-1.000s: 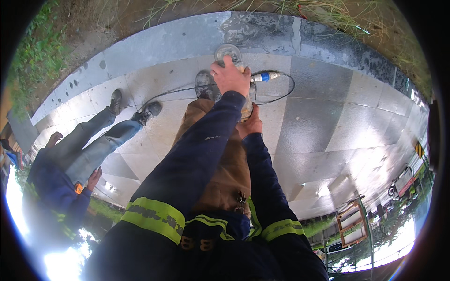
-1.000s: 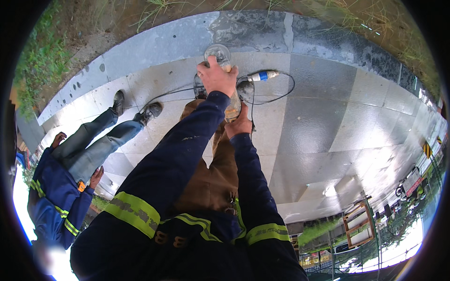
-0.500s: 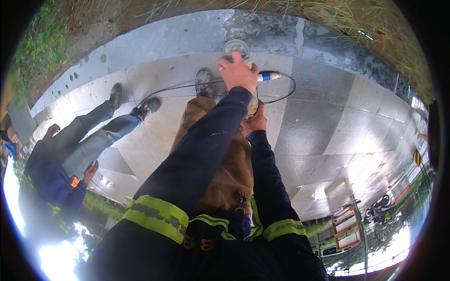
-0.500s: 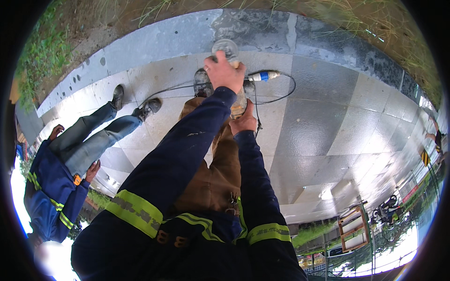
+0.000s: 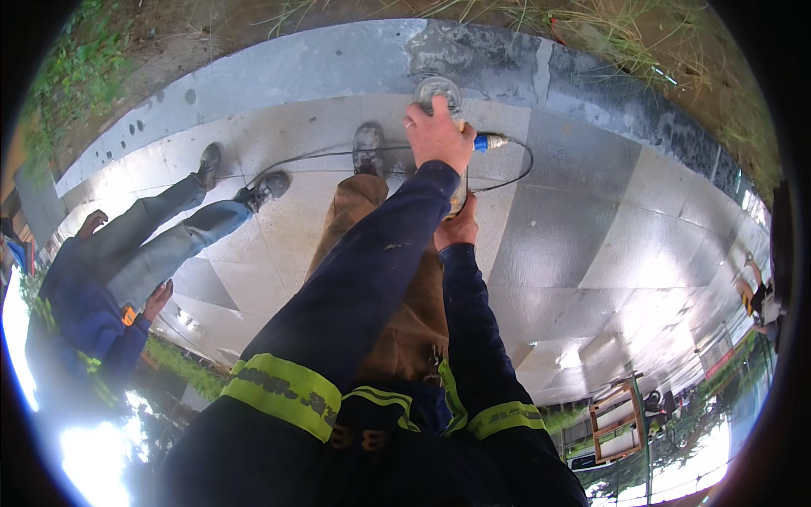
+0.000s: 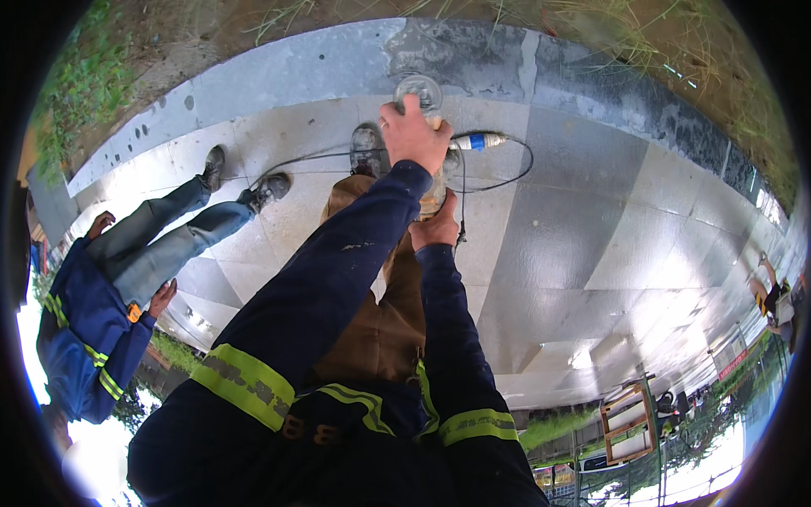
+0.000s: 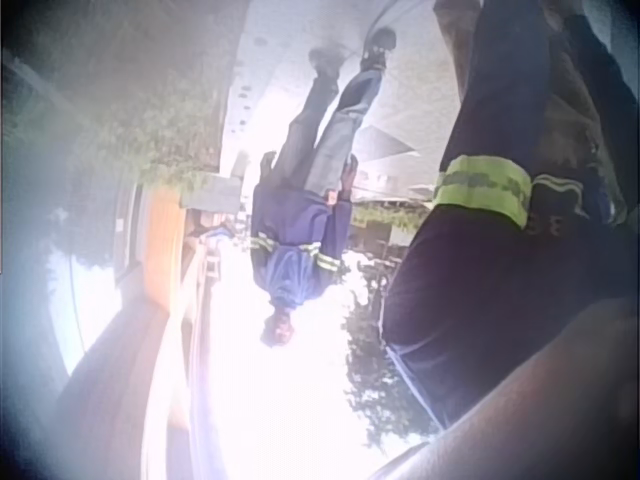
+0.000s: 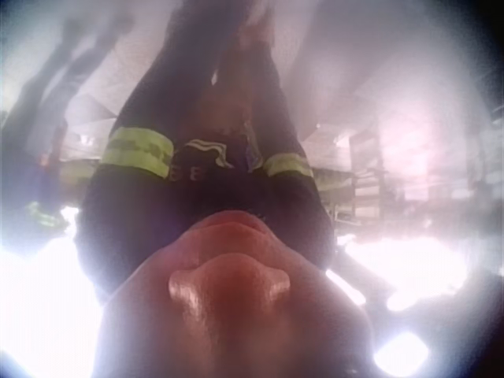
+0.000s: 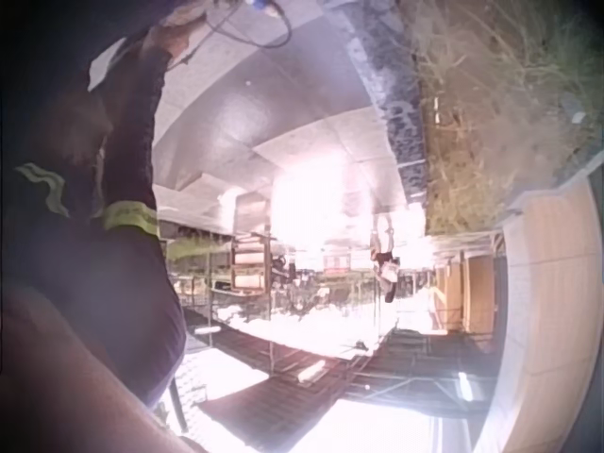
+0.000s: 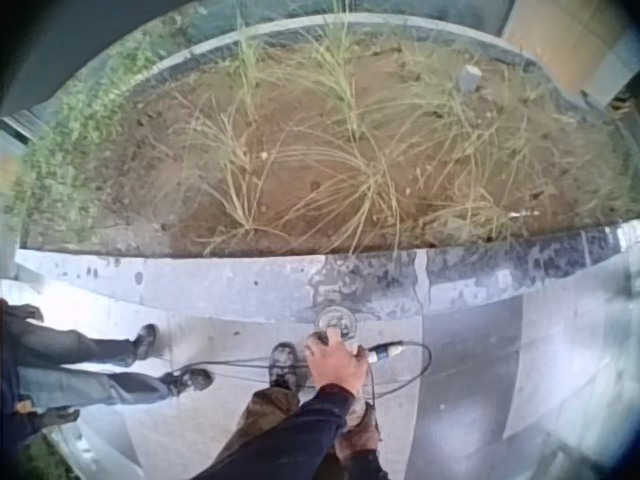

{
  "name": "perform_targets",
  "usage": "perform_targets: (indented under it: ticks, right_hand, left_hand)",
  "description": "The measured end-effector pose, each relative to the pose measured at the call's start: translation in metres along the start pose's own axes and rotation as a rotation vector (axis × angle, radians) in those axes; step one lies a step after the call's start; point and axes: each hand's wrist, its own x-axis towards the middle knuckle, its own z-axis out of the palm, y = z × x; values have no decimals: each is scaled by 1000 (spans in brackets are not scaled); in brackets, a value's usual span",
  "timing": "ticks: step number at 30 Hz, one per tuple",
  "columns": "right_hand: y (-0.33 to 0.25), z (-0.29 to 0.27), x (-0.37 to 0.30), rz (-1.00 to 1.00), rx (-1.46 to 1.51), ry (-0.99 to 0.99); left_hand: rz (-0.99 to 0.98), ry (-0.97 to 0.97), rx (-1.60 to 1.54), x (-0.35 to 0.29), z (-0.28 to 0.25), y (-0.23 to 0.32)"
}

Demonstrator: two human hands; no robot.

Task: The person uses a handheld angle grinder to grind a concrete curb along a tiled walkway. The tool is held with both hands and moved steadily along the edge, producing dust and debris. A second worker is visible nearby but not interacting with the task.

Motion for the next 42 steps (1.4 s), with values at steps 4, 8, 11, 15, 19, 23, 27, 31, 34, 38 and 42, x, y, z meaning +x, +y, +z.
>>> perform_targets:
  ticks: [4,8,11,15,19,23,27,31,34,38,42]
  right_hand:
    - [-2,-4,10,-158,-82,-55]
    - [-3,-8,9,-133,-49,-30]
    - [-3,-8,3,-13,-83,-53]
    - [-10,-3,7,-161,-116,-52]
    - [-14,-1,6,-147,-11,15]
    - [-12,1,4,-7,-7,-33]
    - [-12,5,8,-227,20,33]
    - [-13,7,7,-18,-53,4]
    - [-15,8,0,-1,-78,-27]
    - [-22,10,-5,-57,-27,3]
    - [-25,13,-7,-47,32,63]
  left_hand:
    - [-114,209,34,4,-4,1]
    - [64,186,-24,3,-3,2]
    - [-82,12,1,2,-3,0]
    - [-100,229,-25,8,-10,-3]
    - [54,148,-42,13,-13,1]
    - [-83,14,49,12,-11,2]
    - [14,240,0,16,-9,-3]
    - [71,72,-20,16,-9,-6]
    - [-66,31,29,14,-11,-7]
    - [25,114,-12,14,-12,-8]
    - [63,80,1,16,-12,-9]
